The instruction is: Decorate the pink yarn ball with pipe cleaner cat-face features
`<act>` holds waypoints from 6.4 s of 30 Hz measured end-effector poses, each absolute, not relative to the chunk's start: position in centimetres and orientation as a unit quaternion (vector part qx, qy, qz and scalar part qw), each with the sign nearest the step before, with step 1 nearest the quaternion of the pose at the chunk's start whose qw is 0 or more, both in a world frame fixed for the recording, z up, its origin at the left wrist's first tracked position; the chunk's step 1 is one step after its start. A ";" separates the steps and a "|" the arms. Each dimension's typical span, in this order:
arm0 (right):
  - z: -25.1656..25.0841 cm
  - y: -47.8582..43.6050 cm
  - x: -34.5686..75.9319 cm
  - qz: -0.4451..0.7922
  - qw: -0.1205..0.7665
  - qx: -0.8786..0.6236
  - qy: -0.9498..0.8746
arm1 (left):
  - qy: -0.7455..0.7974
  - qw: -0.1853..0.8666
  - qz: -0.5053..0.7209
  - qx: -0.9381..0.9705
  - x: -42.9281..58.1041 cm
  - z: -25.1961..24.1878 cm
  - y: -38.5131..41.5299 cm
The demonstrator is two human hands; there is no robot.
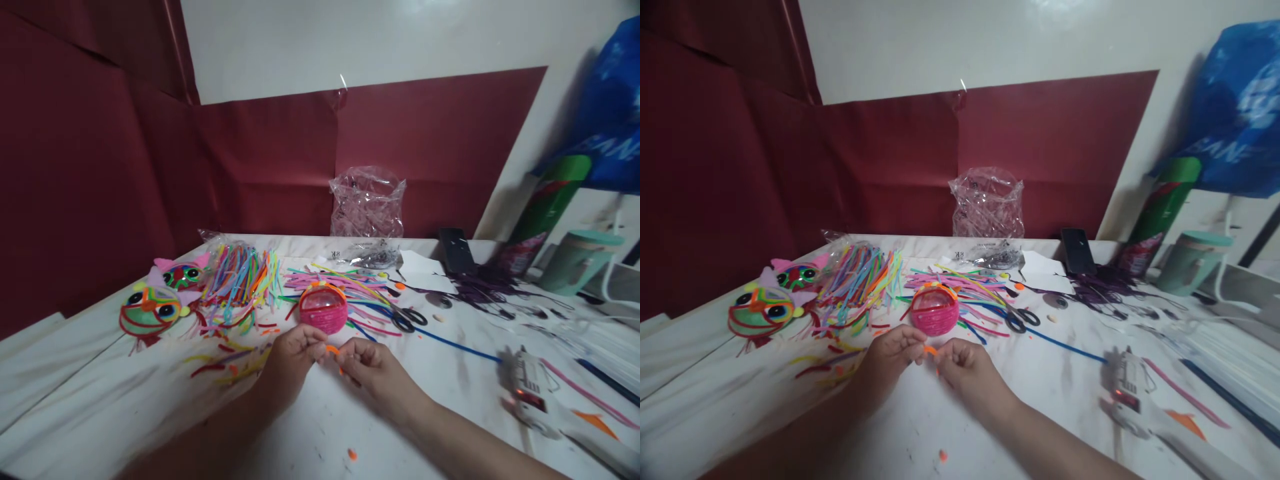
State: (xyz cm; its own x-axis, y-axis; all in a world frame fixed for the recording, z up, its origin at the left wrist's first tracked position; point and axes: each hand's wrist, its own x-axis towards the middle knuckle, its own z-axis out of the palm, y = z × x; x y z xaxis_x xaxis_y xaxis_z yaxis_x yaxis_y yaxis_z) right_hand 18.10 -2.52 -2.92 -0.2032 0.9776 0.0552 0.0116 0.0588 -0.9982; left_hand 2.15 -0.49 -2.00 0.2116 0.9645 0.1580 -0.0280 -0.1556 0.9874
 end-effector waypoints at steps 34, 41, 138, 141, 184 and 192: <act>-3.2 -2.4 18.5 0.476 0.458 -0.468 -0.587 | 0.422 0.463 0.413 0.661 2.2 -2.5 -1.2; -3.2 -2.9 18.0 0.475 0.450 -0.461 -0.599 | 0.443 0.398 0.424 0.682 2.1 -2.6 -1.3; -3.9 -3.3 18.2 0.383 0.433 -0.426 -0.695 | 0.406 0.554 0.417 0.595 2.2 -2.8 -0.5; -3.8 -3.1 18.4 0.371 0.468 -0.425 -0.680 | 0.336 0.663 0.417 0.523 1.8 -2.8 -0.1; -3.1 -1.9 18.8 0.483 0.464 -0.474 -0.572 | 0.436 0.534 0.394 0.608 2.2 -3.4 0.0; -3.6 -2.1 18.4 0.532 0.444 -0.485 -0.533 | 0.482 0.445 0.372 0.657 1.4 -2.6 0.3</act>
State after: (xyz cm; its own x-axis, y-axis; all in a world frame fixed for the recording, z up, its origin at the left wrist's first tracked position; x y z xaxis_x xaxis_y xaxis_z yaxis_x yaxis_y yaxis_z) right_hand 18.44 -2.14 -3.63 -0.1354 0.9899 -0.0422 0.0444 -0.0364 -0.9983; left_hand 1.38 0.26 -2.64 0.2585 0.9641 0.0602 0.3009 -0.1395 0.9434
